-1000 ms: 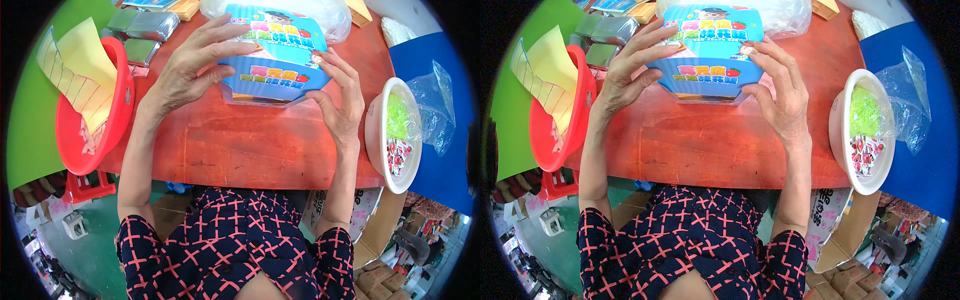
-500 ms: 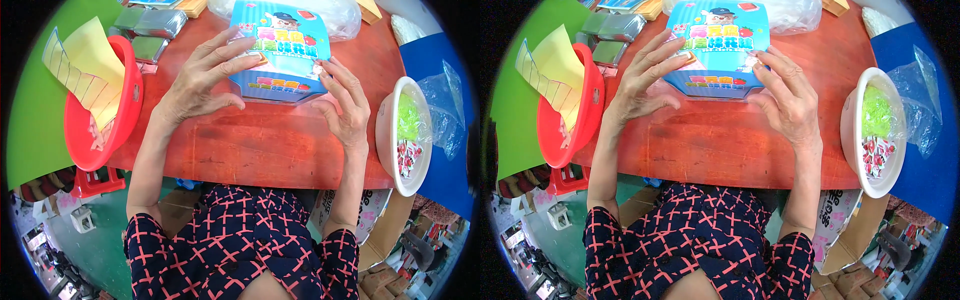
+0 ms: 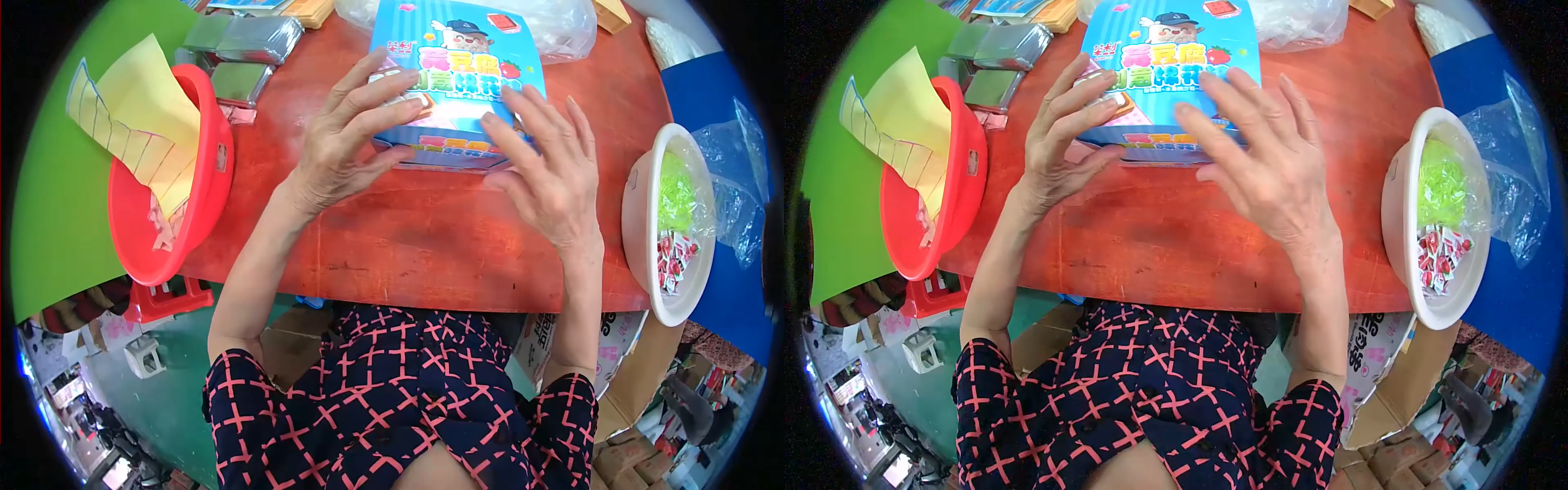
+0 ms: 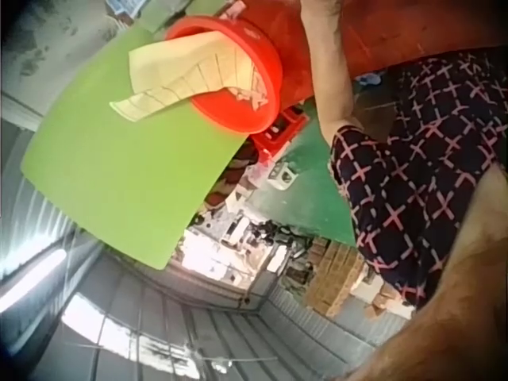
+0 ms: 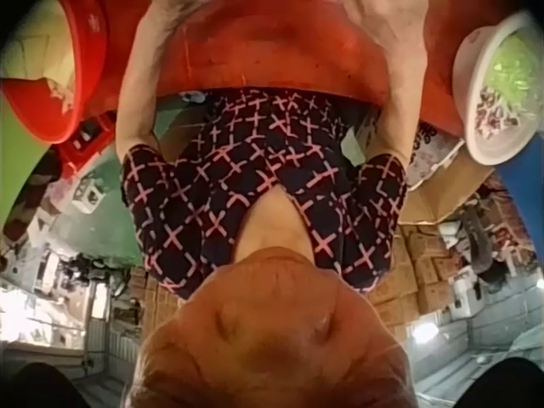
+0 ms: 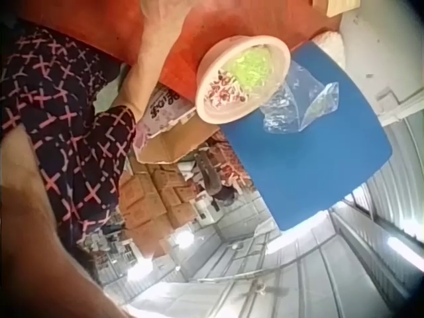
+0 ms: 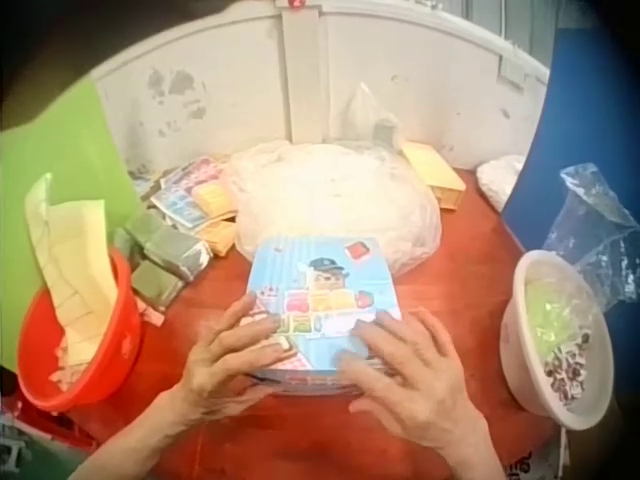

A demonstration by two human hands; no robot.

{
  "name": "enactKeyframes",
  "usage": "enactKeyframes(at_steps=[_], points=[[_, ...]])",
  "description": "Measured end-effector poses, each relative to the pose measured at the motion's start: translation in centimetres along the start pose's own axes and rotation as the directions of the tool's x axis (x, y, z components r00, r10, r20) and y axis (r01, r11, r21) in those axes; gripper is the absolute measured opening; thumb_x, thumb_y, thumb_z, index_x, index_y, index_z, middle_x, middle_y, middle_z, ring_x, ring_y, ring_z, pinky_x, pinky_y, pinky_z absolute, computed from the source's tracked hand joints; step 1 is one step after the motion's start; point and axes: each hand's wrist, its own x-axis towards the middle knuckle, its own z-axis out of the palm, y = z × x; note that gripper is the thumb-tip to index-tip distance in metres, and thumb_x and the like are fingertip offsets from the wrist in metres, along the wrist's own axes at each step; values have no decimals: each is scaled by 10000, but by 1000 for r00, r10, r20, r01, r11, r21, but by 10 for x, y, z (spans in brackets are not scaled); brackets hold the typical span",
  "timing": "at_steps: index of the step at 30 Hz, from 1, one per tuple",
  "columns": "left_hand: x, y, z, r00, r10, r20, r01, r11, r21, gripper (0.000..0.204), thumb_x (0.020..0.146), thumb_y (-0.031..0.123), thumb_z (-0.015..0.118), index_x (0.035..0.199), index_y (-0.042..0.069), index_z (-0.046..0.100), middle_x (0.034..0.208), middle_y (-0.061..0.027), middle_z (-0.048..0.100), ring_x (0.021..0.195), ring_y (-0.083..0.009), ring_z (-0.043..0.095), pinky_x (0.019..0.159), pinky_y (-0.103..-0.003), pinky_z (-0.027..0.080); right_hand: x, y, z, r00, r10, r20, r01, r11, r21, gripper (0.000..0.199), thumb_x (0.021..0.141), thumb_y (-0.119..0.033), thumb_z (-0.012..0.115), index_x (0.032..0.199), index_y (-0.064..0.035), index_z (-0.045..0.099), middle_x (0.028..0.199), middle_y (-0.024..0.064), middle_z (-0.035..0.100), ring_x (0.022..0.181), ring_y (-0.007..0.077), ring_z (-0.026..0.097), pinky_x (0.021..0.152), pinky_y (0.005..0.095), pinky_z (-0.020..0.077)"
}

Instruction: Packaging small individual packets into colorful cardboard display boxes and placing them into a larger shipping carton.

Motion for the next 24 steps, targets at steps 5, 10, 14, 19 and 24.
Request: enactKeyframes(at_steps=[5,10,14,19,24], points=[[0,0,3,999,28,-25,-28,1000,-4,587,577,25,767,1101,135,527,1231,-79,512,1227,-355,376,989,-428,374,5,-4,14,999,-4,-52,2,999,-51,448,645,-95,681,1085,-152,617,1143,66,580,1061,262,548,876,386,457],[-3,-3,11,997,-7,-72,1,997,-77,707,541,-2,769,1181,104,486,1272,-94,468,1248,-333,354,1006,-398,359,6,0,20,995,-17,-103,13,999,-33,416,658,-54,659,1065,-137,629,1121,67,594,1046,262,558,871,388,457],[-13,-4,17,943,-265,-200,156,886,-437,874,547,61,805,1287,54,340,1360,-165,338,1288,-321,291,1048,-396,276,7,-1,12,999,-30,-32,29,999,-43,395,684,-90,654,1076,-98,611,1124,99,585,1057,291,546,889,403,443],[-25,-6,22,942,-301,-148,205,865,-457,937,569,102,809,1328,47,261,1402,-176,265,1310,-316,242,1067,-397,228,34,-19,6,993,2,119,-13,996,91,621,599,-186,713,1188,-124,526,1249,124,488,1166,307,452,955,463,360],[-25,3,27,906,-302,-297,137,872,-471,781,608,94,778,1252,54,337,1392,-187,272,1296,-335,267,1052,-384,262,61,-25,8,912,-108,397,140,989,-53,679,758,-525,496,1269,-82,442,1359,161,353,1277,360,290,1014,483,270]])
